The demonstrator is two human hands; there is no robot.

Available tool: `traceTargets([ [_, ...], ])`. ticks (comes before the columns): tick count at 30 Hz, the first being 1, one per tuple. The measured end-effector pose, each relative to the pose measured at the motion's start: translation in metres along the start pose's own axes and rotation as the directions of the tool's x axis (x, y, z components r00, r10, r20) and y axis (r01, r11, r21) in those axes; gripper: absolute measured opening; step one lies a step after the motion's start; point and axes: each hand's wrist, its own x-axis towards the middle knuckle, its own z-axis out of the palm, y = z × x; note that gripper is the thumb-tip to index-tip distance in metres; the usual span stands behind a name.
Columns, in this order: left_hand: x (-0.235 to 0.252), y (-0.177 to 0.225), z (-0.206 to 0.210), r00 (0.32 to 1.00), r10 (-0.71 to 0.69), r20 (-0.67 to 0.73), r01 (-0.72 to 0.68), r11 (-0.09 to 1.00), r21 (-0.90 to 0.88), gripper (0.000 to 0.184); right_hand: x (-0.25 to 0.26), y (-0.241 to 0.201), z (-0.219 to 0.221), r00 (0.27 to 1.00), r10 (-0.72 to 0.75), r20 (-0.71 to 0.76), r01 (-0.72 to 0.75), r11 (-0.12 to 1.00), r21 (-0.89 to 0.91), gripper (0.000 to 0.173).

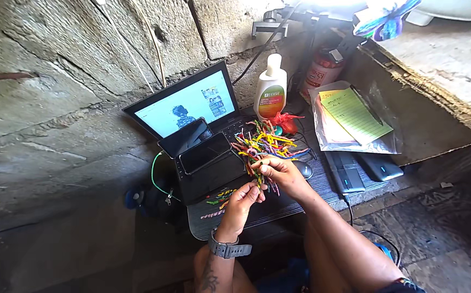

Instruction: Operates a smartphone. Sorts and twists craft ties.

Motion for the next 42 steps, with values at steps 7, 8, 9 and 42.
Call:
traceTargets([
  [7,-0.003,-0.001,-0.006,0.98,-0.089,0.18,0.139,0.948,-0.286,0.021,-0.001,0.009,-0.007,0.977,-0.115,0.179,0.054,0.947,0.315,0.02],
  [8,-0.003,-0.002,-0.006,0.974,-0.085,0.209,0.146,0.943,-0.298,0.019,-0.001,0.011,-0.007,0.974,-0.125,0.19,0.049,0.932,0.36,0.015],
  [9,-0.003,-0.002,-0.006,0.967,-0.078,0.242,0.15,0.942,-0.299,0.017,0.0,0.012,-0.006,0.972,-0.132,0.196,0.044,0.916,0.398,0.012],
  [42,-0.014,0.021,-0.034,0.979,0.059,-0.195,0.157,0.396,0.905,0.019,0.028,0.029,-0.047,0.833,-0.187,-0.52,-0.191,0.785,-0.589,0.025],
])
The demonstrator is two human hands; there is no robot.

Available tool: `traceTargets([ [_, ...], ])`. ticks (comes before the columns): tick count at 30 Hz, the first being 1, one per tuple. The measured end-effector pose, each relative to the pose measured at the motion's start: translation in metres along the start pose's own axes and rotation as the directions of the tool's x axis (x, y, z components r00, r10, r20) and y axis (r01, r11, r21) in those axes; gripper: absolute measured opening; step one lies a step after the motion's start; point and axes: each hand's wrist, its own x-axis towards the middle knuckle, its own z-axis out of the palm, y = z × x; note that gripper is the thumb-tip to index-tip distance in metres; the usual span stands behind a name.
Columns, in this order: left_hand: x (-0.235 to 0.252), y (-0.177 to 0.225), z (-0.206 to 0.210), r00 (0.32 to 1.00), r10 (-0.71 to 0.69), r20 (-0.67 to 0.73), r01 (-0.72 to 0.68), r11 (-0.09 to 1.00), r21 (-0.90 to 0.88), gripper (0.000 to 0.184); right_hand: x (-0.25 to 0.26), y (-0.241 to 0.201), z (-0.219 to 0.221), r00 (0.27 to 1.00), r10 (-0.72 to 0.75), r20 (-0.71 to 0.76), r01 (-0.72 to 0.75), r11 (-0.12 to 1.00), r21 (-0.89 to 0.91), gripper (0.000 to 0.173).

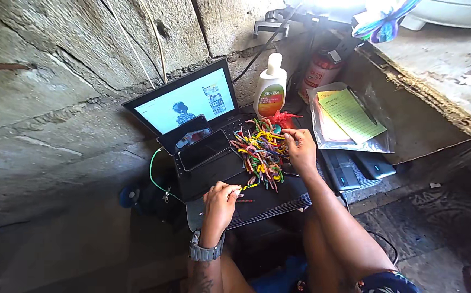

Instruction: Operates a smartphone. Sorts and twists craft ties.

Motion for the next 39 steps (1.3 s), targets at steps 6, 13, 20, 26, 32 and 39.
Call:
traceTargets([
  [6,0.003,0.003,-0.002,0.983,-0.162,0.09,0.15,0.98,0.129,0.024,0.005,0.0,0.006,0.993,0.106,0.052,-0.094,0.976,-0.194,0.033],
  [13,0.003,0.003,0.001,0.992,-0.122,0.027,0.122,0.992,0.015,0.03,0.007,-0.001,0.005,0.975,0.193,0.106,-0.163,0.956,-0.243,0.023],
  [20,0.005,-0.002,0.006,0.997,-0.067,-0.04,0.062,0.992,-0.111,0.031,0.006,-0.001,0.003,0.979,0.183,0.096,-0.17,0.977,-0.129,0.021],
  [26,0.006,-0.004,0.009,0.998,-0.041,-0.055,0.032,0.986,-0.162,0.03,0.004,-0.001,0.001,0.986,0.144,0.087,-0.145,0.989,0.002,0.023],
  [32,0.006,0.001,0.014,0.977,0.021,-0.21,-0.08,0.957,-0.279,0.026,-0.001,0.0,-0.004,1.0,0.012,-0.01,-0.01,0.976,0.216,0.02],
  [39,0.014,0.009,0.023,0.928,0.018,-0.371,-0.265,0.732,-0.627,0.041,-0.023,-0.018,0.006,0.841,-0.269,0.47,-0.031,0.843,0.537,0.009],
])
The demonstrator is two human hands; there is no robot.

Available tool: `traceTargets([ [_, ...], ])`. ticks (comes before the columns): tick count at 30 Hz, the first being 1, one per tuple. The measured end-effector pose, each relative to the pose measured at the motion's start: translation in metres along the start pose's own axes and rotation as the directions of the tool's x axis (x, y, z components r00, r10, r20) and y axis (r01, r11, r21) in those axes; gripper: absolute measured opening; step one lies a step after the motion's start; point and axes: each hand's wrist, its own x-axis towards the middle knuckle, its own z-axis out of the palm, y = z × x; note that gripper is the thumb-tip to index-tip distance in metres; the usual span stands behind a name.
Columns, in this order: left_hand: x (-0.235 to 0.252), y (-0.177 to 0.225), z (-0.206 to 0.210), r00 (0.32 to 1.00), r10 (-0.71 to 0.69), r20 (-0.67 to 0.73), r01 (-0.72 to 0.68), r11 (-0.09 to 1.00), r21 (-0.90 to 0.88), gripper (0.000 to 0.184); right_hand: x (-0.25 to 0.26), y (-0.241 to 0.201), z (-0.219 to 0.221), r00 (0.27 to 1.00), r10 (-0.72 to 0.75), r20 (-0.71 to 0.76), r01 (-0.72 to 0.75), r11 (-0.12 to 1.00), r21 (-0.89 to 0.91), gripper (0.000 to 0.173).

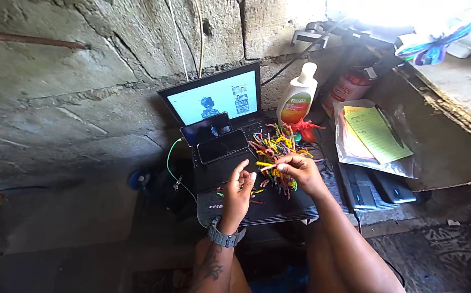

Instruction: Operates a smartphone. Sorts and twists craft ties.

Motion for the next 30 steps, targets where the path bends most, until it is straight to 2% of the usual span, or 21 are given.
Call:
traceTargets([
  [2,0.002,0.0,0.004,1.0,0.027,-0.003,-0.027,0.998,-0.06,0.044,0.0,-0.001,0.005,0.997,-0.003,0.072,0.002,1.0,0.003,0.009],
  [6,0.002,-0.003,0.005,0.99,0.136,-0.036,-0.139,0.986,-0.091,0.022,0.0,0.001,0.005,0.994,-0.008,0.11,0.01,1.0,-0.023,0.01],
  [10,-0.001,-0.001,0.005,0.991,0.123,-0.045,-0.127,0.988,-0.09,0.018,-0.004,-0.002,0.003,0.994,0.031,0.108,-0.031,1.0,-0.006,0.008],
  [12,-0.002,-0.001,0.004,0.991,0.119,-0.06,-0.124,0.989,-0.082,0.017,-0.004,-0.003,0.004,0.997,0.053,0.048,-0.056,0.997,0.057,0.008],
  [14,-0.002,0.0,0.003,0.991,0.115,-0.063,-0.12,0.989,-0.084,0.015,-0.002,-0.002,0.007,0.992,0.094,-0.09,-0.083,0.989,0.12,0.01],
  [17,-0.004,0.003,0.003,0.996,0.081,-0.039,-0.087,0.977,-0.193,0.013,0.002,-0.003,0.007,0.964,0.16,-0.213,-0.133,0.982,0.136,0.011],
  [19,-0.004,0.005,0.004,0.999,0.046,-0.017,-0.049,0.968,-0.245,0.014,0.0,-0.005,0.009,0.973,0.166,-0.159,-0.151,0.983,0.106,0.01],
  [23,-0.001,0.002,0.005,1.0,0.016,0.017,-0.012,0.976,-0.22,0.035,-0.005,-0.009,0.023,0.988,0.149,0.041,-0.152,0.986,0.067,0.01],
  [27,-0.001,0.0,0.006,0.999,0.031,-0.005,-0.032,0.986,-0.167,0.023,-0.005,-0.01,0.027,0.981,0.171,0.087,-0.172,0.985,0.007,0.008],
  [30,0.0,-0.003,0.005,0.998,0.06,-0.023,-0.062,0.991,-0.121,0.022,-0.005,-0.009,0.023,0.979,0.179,0.095,-0.176,0.984,-0.042,0.009],
])
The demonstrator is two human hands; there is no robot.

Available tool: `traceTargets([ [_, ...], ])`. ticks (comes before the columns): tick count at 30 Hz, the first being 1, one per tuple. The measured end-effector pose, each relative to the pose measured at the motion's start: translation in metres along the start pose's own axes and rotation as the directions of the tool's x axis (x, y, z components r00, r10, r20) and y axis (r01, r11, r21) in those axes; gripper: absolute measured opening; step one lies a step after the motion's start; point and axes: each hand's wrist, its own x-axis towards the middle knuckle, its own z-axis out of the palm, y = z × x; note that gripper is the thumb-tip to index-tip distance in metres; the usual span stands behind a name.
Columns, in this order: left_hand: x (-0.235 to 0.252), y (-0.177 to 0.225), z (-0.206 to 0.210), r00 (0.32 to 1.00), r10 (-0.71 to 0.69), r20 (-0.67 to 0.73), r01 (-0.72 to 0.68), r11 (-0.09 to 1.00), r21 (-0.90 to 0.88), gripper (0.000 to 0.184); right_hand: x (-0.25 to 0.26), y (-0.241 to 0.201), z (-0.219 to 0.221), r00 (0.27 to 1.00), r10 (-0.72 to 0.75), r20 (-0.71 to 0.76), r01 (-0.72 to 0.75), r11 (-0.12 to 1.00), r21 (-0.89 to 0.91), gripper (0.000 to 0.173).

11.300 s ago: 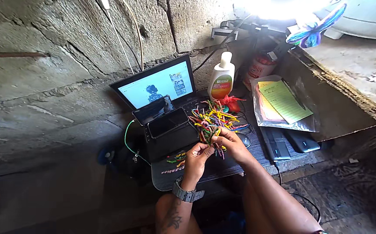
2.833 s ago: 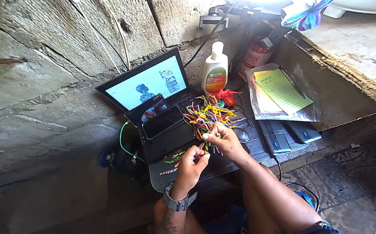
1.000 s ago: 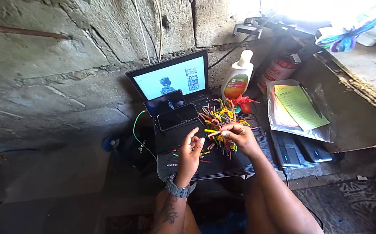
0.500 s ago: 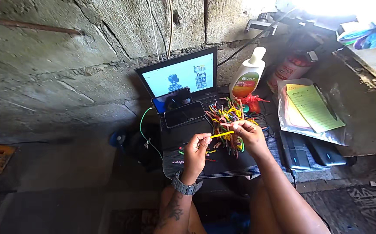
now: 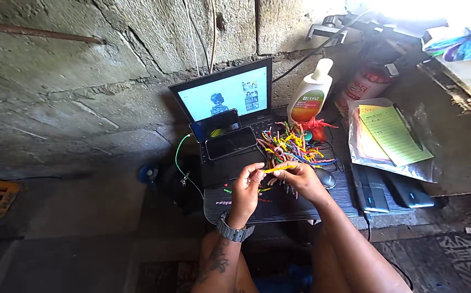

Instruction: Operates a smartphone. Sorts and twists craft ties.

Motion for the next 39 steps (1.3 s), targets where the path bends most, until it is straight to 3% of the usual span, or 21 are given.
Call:
traceTargets([
  [4,0.001,-0.005,0.002,0.998,0.049,-0.031,-0.046,0.993,0.106,0.02,-0.002,-0.001,-0.002,1.0,-0.003,0.016,0.003,0.999,-0.043,0.01],
  [9,0.003,-0.011,0.01,0.98,0.175,-0.096,-0.128,0.92,0.369,0.018,-0.004,-0.002,-0.003,0.999,-0.023,0.039,0.028,0.988,-0.152,0.014],
  [13,0.003,-0.01,0.013,0.989,0.126,-0.076,-0.068,0.85,0.523,0.018,-0.009,-0.003,0.0,0.996,-0.089,0.017,0.09,0.942,-0.323,0.021],
  [16,0.002,-0.005,0.01,0.998,0.026,0.052,-0.051,0.819,0.571,0.021,-0.009,0.0,-0.001,0.973,-0.229,-0.029,0.191,0.867,-0.46,0.028],
  [19,0.001,0.0,0.005,0.982,-0.026,0.188,-0.053,0.914,0.403,0.024,-0.008,0.0,-0.008,0.961,-0.268,-0.075,0.218,0.892,-0.396,0.025],
  [23,0.004,0.002,0.007,0.993,-0.085,0.08,0.077,0.992,0.101,0.026,-0.009,-0.007,-0.002,0.992,-0.125,0.026,0.127,0.954,-0.272,0.02],
  [26,0.007,-0.001,0.012,0.999,-0.028,-0.042,0.036,0.979,0.198,0.025,-0.01,-0.012,0.013,0.976,-0.015,0.219,0.068,0.97,-0.233,0.023],
  [29,0.002,-0.002,0.014,0.997,0.057,-0.05,-0.04,0.953,0.3,0.022,-0.012,-0.007,0.011,0.948,-0.072,0.311,0.08,0.997,-0.011,0.023],
  [32,0.006,0.002,0.008,0.99,-0.128,0.055,0.116,0.976,0.185,0.029,-0.008,0.001,-0.001,0.937,-0.227,0.267,0.197,0.971,0.137,0.029],
  [35,0.006,0.002,0.007,0.94,-0.308,0.15,0.312,0.95,-0.005,0.032,-0.006,0.006,-0.003,0.945,-0.305,0.117,0.308,0.951,-0.005,0.018],
  [37,0.003,0.004,0.01,0.914,-0.358,0.192,0.382,0.918,-0.107,0.028,-0.004,0.007,-0.003,0.929,-0.349,0.125,0.362,0.927,-0.102,0.033],
  [39,0.0,0.007,0.013,0.889,-0.397,0.229,0.437,0.885,-0.161,0.026,-0.003,0.009,-0.002,0.914,-0.373,0.159,0.392,0.913,-0.116,0.029],
])
